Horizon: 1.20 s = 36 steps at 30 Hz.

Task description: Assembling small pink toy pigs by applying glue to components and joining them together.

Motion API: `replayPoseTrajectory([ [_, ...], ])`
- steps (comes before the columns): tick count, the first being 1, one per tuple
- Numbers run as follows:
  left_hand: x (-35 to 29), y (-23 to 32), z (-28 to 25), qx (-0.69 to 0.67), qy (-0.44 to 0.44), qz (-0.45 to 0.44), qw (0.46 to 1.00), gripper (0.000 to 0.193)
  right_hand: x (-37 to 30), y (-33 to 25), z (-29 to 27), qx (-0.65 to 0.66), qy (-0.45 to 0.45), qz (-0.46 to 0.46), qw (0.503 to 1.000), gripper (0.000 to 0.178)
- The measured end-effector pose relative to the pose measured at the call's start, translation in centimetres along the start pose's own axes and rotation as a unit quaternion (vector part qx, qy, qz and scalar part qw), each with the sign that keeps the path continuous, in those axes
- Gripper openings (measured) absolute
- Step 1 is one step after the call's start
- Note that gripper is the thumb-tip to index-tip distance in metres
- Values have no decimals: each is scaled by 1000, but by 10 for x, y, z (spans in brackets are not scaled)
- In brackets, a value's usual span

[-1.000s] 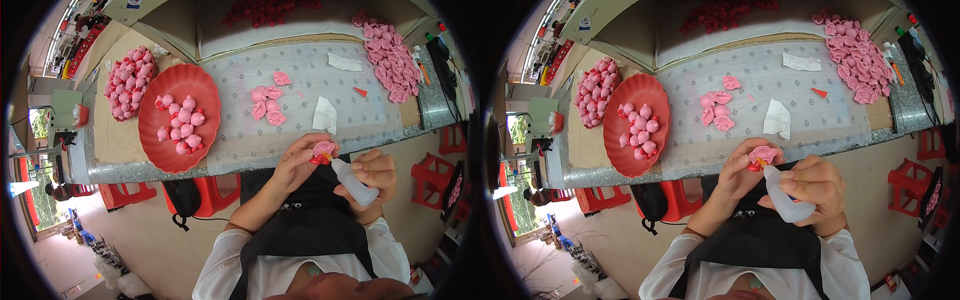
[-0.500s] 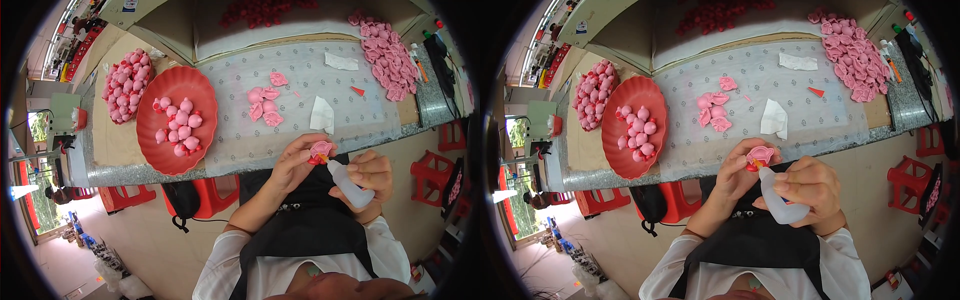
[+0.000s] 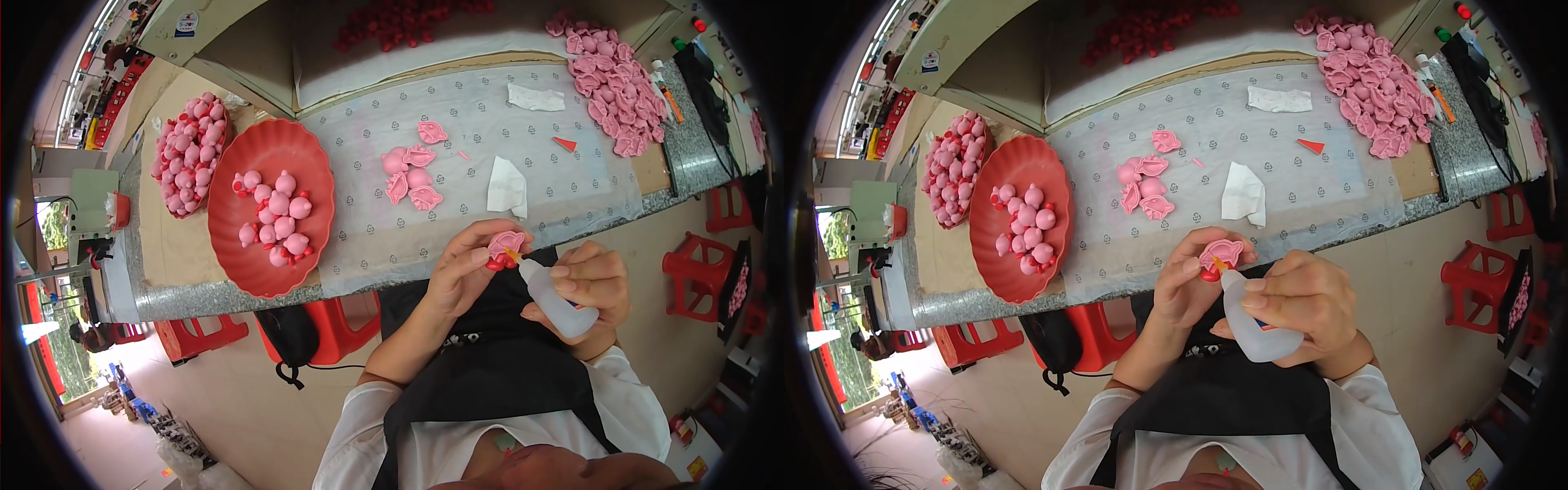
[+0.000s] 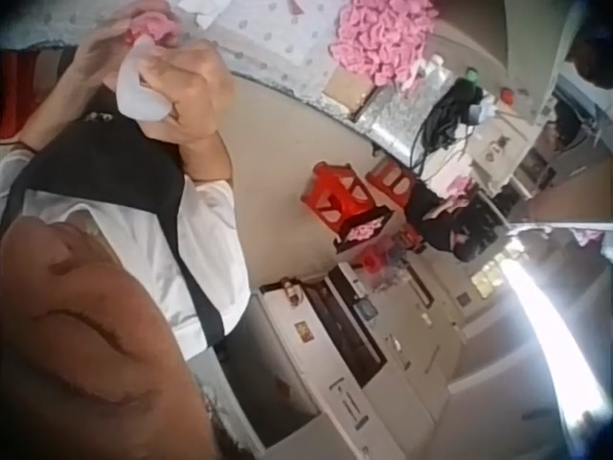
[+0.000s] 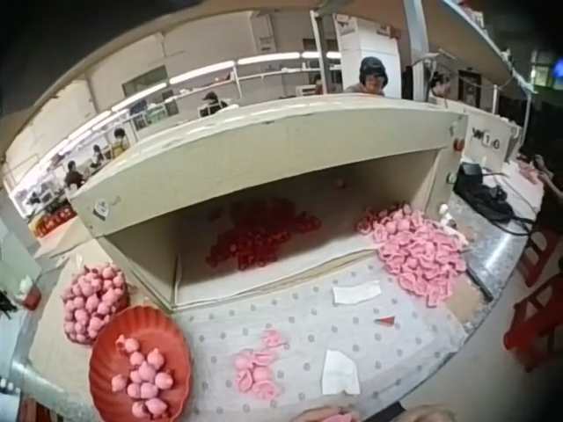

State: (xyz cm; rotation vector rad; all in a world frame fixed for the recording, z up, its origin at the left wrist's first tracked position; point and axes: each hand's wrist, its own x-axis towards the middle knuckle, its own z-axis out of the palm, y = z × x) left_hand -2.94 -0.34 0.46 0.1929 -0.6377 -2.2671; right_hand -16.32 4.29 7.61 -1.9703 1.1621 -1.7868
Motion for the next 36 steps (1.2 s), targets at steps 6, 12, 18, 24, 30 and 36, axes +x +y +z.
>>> replayPoseTrajectory([
  [6, 0, -1, -2, 22, -1, 13, 1000, 39, 1, 1, 1, -14, 24, -4, 1000, 43],
  [12, 0, -1, -3, 27, -3, 22, 999, 39, 0, 1, -1, -25, 26, -6, 999, 43],
  [18, 0, -2, -6, 8, -6, 38, 999, 39, 0, 1, -2, -29, 22, -7, 999, 43],
  [24, -1, -3, -10, -5, -16, 42, 999, 41, 0, 0, -2, -24, 25, -3, 999, 44],
  [30, 0, -3, -8, 5, -35, 26, 999, 41, 1, 1, 1, -10, 16, -6, 1000, 44],
  [36, 1, -2, -8, 9, -25, 29, 999, 41, 1, 2, -1, -18, 29, -3, 999, 43],
])
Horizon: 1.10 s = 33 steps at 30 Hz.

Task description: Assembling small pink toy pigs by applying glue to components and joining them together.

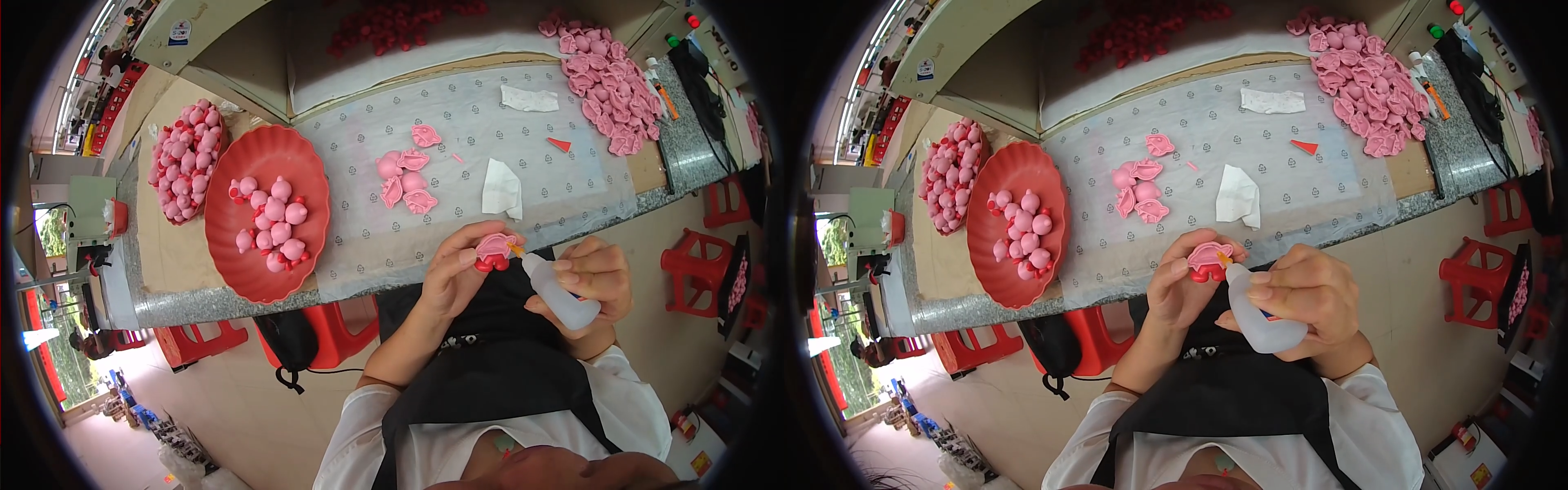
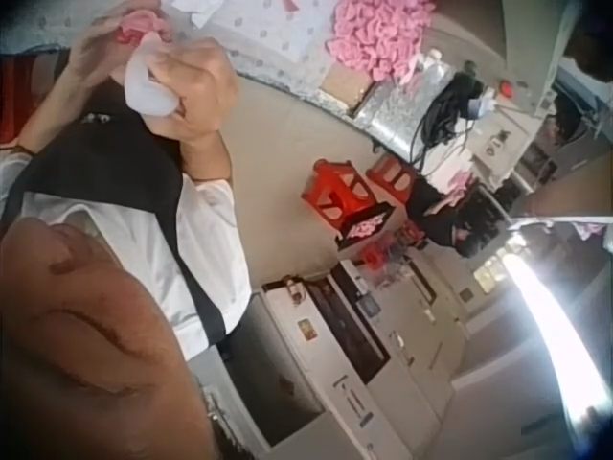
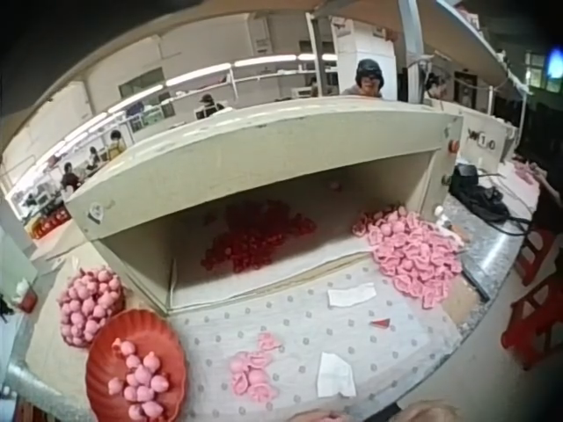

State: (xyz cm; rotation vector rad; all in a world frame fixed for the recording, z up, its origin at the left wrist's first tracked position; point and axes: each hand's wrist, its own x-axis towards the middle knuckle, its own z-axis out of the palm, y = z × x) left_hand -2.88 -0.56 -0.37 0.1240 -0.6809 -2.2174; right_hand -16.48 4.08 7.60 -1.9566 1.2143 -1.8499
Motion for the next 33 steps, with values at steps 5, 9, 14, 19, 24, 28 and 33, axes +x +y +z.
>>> replayPoseTrajectory([
  [5, 0, 0, -1, -8, 12, 3, 1000, 41, -1, 1, -1, -10, 9, -1, 1000, 42],
  [9, -1, 0, -2, -4, 20, 6, 1000, 42, 0, -1, -1, -8, 7, 2, 1000, 43],
  [14, -1, 1, 1, 17, 34, 10, 999, 43, 0, 0, -3, -15, 8, -2, 1000, 43],
  [19, -1, -1, -3, -10, 8, 35, 999, 43, 0, -1, -4, -14, 5, -4, 1000, 43],
  [24, -2, -3, -5, 8, 10, 28, 1000, 44, -1, -1, -1, -6, 9, 0, 1000, 44],
  [28, -2, -4, -5, 17, 7, 23, 1000, 44, -1, -1, 0, 0, 10, 7, 1000, 43],
  [33, -1, -4, -5, 21, 10, 26, 999, 44, 0, -1, -2, -4, 4, 6, 1000, 42],
])
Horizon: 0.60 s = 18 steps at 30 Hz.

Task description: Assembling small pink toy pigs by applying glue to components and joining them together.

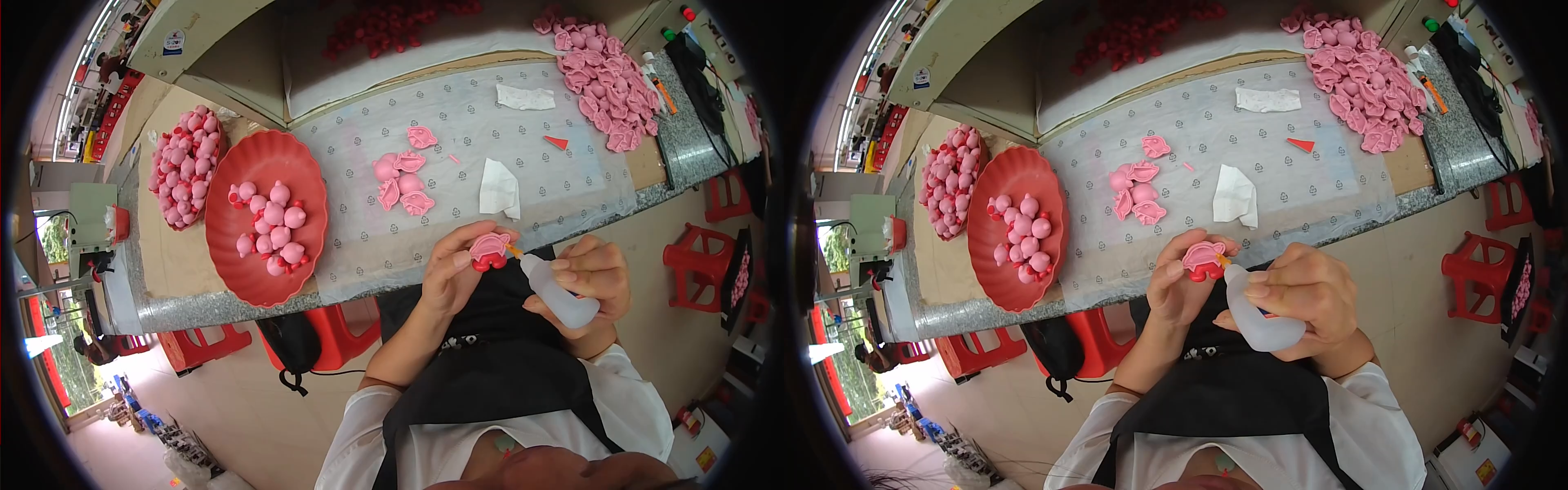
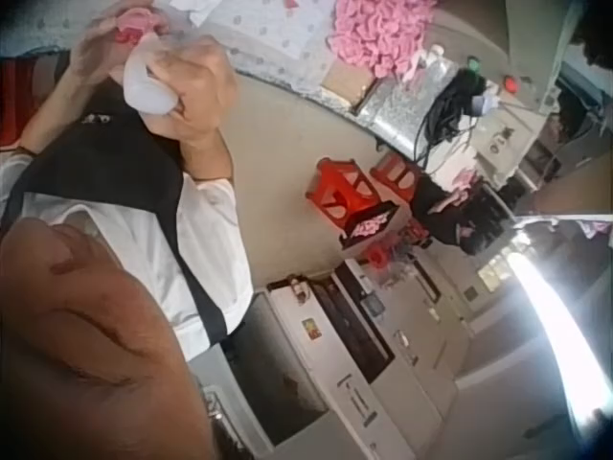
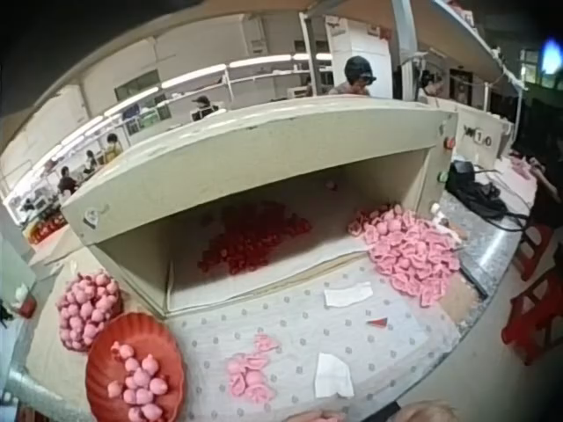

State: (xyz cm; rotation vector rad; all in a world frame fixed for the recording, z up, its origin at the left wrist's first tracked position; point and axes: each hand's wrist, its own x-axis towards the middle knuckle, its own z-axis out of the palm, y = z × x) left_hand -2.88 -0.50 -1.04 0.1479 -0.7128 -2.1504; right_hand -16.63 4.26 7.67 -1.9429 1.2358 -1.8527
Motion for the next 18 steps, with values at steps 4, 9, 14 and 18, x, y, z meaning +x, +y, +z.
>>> replayPoseTrajectory([
  [4, 1, 0, 1, -19, -3, 7, 1000, 43, 0, 0, -2, -8, 0, 2, 1000, 42],
  [9, 1, 0, 2, -21, 4, 10, 1000, 44, 1, 2, -3, -14, 0, -4, 1000, 43],
  [14, 1, 0, 0, -27, 12, 12, 999, 44, -4, 3, -8, 11, 14, 13, 1000, 47],
  [18, 0, 0, 1, 0, 23, -8, 1000, 46, -6, 4, -8, -12, -1, 20, 1000, 41],
])
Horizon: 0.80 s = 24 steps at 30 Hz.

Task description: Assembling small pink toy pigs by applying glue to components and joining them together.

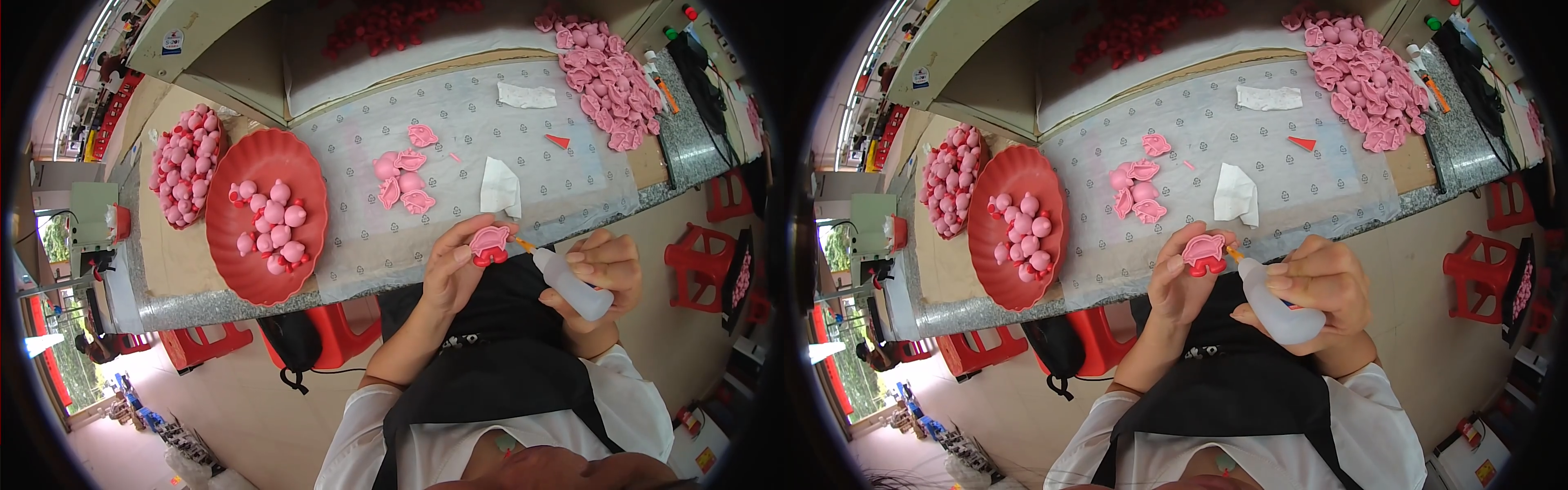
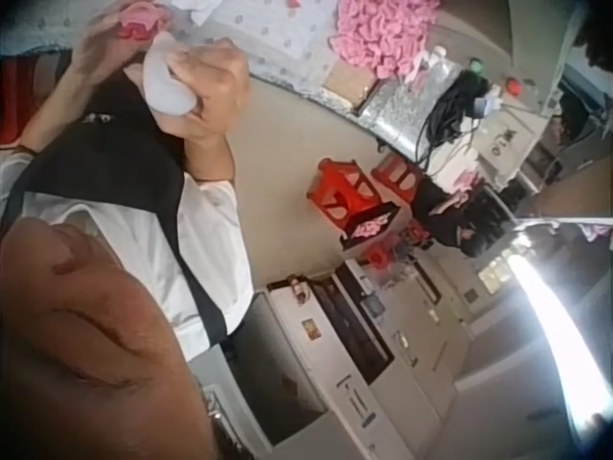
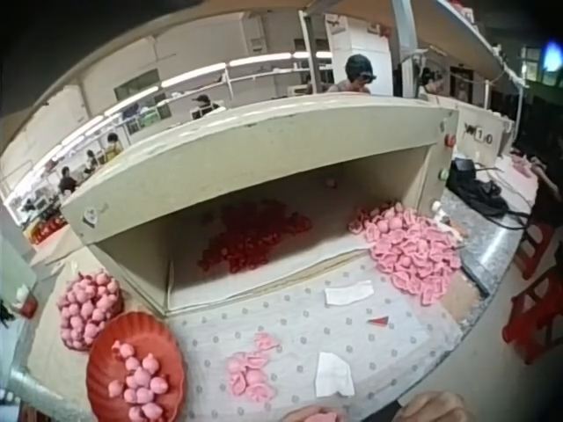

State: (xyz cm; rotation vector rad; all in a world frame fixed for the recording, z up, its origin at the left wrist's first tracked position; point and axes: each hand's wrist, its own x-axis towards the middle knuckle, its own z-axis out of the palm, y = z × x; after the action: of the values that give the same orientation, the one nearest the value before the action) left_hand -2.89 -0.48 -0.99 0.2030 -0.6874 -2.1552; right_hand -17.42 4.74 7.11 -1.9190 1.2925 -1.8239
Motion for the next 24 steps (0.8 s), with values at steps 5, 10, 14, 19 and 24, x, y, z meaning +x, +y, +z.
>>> replayPoseTrajectory([
  [5, 0, 1, 1, 5, 6, 0, 1000, 46, 0, 3, 3, -14, -4, -2, 1000, 41],
  [10, -1, 2, 2, 12, 16, 2, 1000, 46, -1, 1, 3, -1, 10, 2, 1000, 40],
  [14, 0, 1, 0, 0, 8, 3, 1000, 45, -2, 2, 3, -3, 6, 3, 1000, 40],
  [19, -1, 3, 2, -3, 21, -1, 1000, 44, -1, 4, 6, -9, 2, -4, 1000, 39],
  [24, 0, 2, 1, -3, 17, 7, 1000, 44, -1, 3, 8, 5, 0, -12, 1000, 43],
])
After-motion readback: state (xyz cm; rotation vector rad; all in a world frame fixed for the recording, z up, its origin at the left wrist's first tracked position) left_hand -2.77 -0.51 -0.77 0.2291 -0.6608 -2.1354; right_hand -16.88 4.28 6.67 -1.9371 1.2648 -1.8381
